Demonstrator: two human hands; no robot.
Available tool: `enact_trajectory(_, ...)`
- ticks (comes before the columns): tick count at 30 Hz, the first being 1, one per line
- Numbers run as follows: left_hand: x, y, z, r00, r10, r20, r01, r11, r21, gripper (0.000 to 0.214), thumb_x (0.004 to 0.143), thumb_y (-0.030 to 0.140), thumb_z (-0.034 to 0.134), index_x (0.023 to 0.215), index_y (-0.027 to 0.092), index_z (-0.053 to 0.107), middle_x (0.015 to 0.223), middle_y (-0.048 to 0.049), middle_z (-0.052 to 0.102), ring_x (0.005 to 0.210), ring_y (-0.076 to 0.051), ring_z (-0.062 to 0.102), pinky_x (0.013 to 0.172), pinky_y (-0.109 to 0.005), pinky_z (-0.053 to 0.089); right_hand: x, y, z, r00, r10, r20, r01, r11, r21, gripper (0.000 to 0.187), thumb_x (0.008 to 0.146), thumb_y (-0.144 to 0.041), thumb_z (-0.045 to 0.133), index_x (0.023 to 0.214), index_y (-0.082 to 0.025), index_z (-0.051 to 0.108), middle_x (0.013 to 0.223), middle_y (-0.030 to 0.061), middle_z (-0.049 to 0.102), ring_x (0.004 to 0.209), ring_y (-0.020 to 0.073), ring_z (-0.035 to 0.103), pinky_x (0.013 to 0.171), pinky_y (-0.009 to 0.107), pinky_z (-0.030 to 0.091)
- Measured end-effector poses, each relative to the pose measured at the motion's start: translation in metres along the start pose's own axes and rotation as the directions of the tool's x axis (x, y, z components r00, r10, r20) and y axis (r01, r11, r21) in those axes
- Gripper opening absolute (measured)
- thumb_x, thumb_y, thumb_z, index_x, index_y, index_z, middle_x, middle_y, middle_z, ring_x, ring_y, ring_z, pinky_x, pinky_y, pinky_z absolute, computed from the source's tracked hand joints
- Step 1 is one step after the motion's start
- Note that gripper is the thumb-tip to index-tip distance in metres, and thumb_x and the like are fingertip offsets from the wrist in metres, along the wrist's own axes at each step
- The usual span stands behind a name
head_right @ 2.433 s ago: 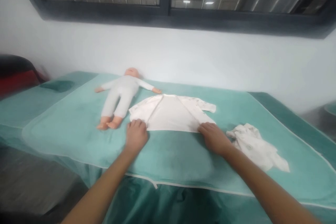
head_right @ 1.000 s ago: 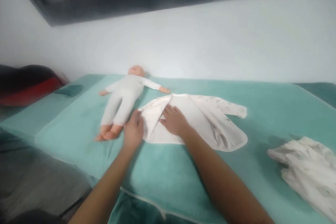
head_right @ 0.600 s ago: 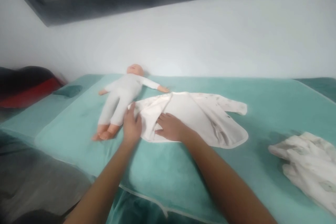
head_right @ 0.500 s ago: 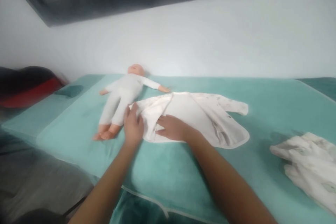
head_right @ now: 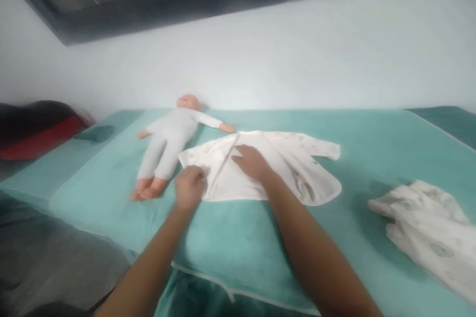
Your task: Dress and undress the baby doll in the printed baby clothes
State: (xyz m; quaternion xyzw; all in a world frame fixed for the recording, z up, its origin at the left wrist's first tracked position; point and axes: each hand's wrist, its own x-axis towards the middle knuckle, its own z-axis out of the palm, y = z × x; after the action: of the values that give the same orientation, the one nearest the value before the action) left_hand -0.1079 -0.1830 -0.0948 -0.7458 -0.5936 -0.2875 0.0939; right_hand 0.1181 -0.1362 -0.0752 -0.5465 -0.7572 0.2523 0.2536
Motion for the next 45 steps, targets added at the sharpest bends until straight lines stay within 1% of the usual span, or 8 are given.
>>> enact_trajectory(3,0.002,0.001,0.002,0.993,-0.080,0.089,0.074,0.995,0.063,0.020,0.075,0.005,0.050,0.075,0.019,0.064,0.078,-0.0057,0.066,0.080,-0.020,0.060,0.068,-0.030,0.039,0.007,0.015,0.008,1.000,0.018,-0.006,-0.019,0.938,-0.346,0.061,0.100,-0.048,0.034,0.151,-0.014,0.038,0.161,0.0107,0.030,0.151,0.0264,0.022,0.122,0.048,0.013)
enact_trajectory(6,0.004,0.002,0.003,0.989,-0.100,0.107,0.091,0.992,0.083,0.020,0.076,0.006,0.049,0.074,0.019,0.064,0.077,-0.0065,0.066,0.080,-0.020,0.060,0.067,-0.031,0.036,0.005,0.036,0.002,1.000,-0.003,-0.021,-0.008,0.882,-0.471,0.067,0.101,-0.053,0.025,0.153,-0.011,0.032,0.163,0.0110,0.026,0.151,0.0261,0.020,0.122,0.047,0.015)
enact_trajectory(11,0.005,0.004,0.003,0.983,-0.130,0.128,0.117,0.988,0.100,0.022,0.079,0.008,0.047,0.075,0.019,0.065,0.078,-0.0074,0.067,0.081,-0.021,0.060,0.066,-0.032,0.033,-0.006,0.084,-0.032,0.987,0.106,-0.120,-0.154,0.834,-0.531,0.071,0.100,-0.057,0.022,0.151,-0.009,0.035,0.155,0.0180,0.039,0.144,0.0297,0.036,0.117,0.045,0.027)
enact_trajectory(14,0.005,0.006,0.002,0.980,-0.143,0.142,0.128,0.986,0.107,0.022,0.081,0.010,0.047,0.078,0.019,0.066,0.080,-0.0082,0.067,0.083,-0.022,0.060,0.067,-0.032,0.033,-0.011,0.097,-0.040,0.983,0.117,-0.141,-0.176,0.820,-0.545,0.072,0.100,-0.058,0.020,0.150,-0.009,0.036,0.152,0.0191,0.044,0.140,0.0309,0.041,0.114,0.046,0.031)
enact_trajectory(18,0.006,0.007,0.001,0.975,-0.152,0.164,0.134,0.985,0.113,0.022,0.083,0.012,0.046,0.079,0.019,0.067,0.082,-0.0093,0.067,0.085,-0.023,0.060,0.069,-0.032,0.035,-0.013,0.093,-0.033,0.983,0.092,-0.160,-0.168,0.802,-0.573,0.069,0.101,-0.051,0.020,0.148,-0.004,0.038,0.153,0.0219,0.041,0.141,0.0336,0.039,0.115,0.050,0.030)
enact_trajectory(23,0.008,0.009,0.001,0.970,-0.163,0.182,0.144,0.983,0.111,0.022,0.085,0.013,0.047,0.081,0.019,0.068,0.083,-0.0098,0.068,0.087,-0.023,0.060,0.070,-0.032,0.036,-0.006,0.086,-0.020,0.998,-0.031,-0.061,-0.012,0.794,-0.608,0.057,0.101,-0.034,0.024,0.146,-0.004,0.044,0.158,0.0165,0.036,0.148,0.0237,0.030,0.122,0.037,0.020)
enact_trajectory(34,0.006,0.010,0.001,0.966,-0.177,0.188,0.157,0.981,0.117,0.022,0.085,0.014,0.046,0.083,0.019,0.068,0.086,-0.0095,0.068,0.089,-0.023,0.061,0.071,-0.033,0.036,0.047,0.082,-0.002,0.992,0.003,-0.124,-0.075,0.810,-0.581,0.071,0.101,-0.048,0.020,0.150,0.002,0.033,0.158,0.0214,0.031,0.150,0.0283,0.024,0.121,0.041,0.021)
enact_trajectory(45,0.006,0.009,0.000,0.962,-0.212,0.169,0.207,0.977,0.045,0.020,0.083,0.014,0.048,0.081,0.020,0.068,0.086,-0.0087,0.069,0.087,-0.023,0.060,0.068,-0.032,0.034,-0.002,0.047,0.014,0.996,-0.037,-0.080,-0.019,0.801,-0.599,0.074,0.101,-0.053,0.017,0.152,0.000,0.030,0.161,0.0207,0.026,0.150,0.0295,0.022,0.120,0.045,0.021)
